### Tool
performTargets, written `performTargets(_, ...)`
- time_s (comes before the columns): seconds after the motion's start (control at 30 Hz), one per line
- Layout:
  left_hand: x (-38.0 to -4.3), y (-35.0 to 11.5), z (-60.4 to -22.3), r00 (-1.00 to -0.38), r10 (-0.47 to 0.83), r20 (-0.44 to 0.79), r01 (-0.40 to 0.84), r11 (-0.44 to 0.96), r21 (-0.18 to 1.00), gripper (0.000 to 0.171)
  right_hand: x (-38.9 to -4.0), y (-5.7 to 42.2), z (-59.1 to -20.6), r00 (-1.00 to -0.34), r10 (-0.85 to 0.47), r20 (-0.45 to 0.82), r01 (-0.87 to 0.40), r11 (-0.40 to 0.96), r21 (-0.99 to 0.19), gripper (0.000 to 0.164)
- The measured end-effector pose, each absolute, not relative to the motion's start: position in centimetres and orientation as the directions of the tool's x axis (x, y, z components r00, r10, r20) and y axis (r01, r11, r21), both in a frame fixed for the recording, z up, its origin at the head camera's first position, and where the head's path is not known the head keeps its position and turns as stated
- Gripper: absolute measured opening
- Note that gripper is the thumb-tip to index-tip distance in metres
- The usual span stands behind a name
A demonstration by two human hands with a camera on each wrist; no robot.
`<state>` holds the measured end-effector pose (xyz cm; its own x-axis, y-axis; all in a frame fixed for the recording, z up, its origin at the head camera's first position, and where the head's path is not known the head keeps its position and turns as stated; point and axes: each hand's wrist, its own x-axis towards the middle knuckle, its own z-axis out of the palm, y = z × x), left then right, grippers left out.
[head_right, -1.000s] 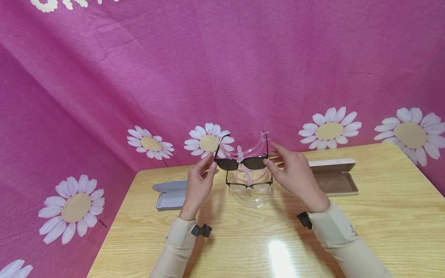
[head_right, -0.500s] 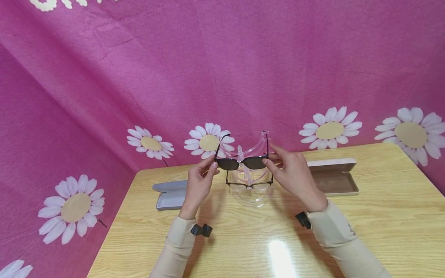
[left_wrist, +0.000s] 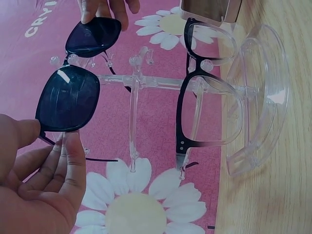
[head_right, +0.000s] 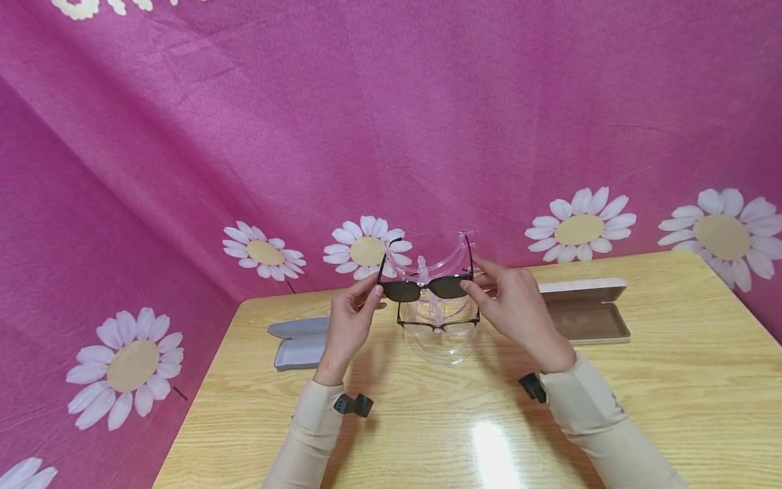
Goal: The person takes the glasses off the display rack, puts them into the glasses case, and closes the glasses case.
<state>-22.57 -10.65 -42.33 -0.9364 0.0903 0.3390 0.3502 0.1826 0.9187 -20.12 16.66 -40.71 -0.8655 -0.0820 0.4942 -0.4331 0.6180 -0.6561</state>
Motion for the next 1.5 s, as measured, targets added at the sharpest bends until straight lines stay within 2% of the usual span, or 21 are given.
performTargets(0.53, -22.6, -10.9, -42.1, -0.938, 0.157, 0.308, 0.333, 0.169, 0.928, 0.042, -20.0, 16.9, -40.4, -0.872, -0.100, 0.478, -0.423, 0.644, -0.637, 0.055)
performTargets(0.93, -22.4, -11.1, -41.6, -0.937, 0.160, 0.310, 0.334, 0.157, 0.929, 0.044, -19.6, 16.9, -39.8, -0.876, -0.110, 0.470, -0.422, 0.646, -0.637, 0.055)
performTargets(1.23, -22.3, -11.3, -41.9, -0.951, 0.174, 0.255, 0.280, 0.137, 0.950, 0.046, -19.3, 17.1, -39.9, -0.888, -0.117, 0.444, -0.411, 0.636, -0.653, 0.054)
performTargets(1.5, -22.0, -11.6, -41.9, -0.943, 0.239, 0.233, 0.268, 0.124, 0.955, 0.053, -19.0, 17.5, -39.6, -0.934, -0.127, 0.333, -0.339, 0.604, -0.721, 0.061)
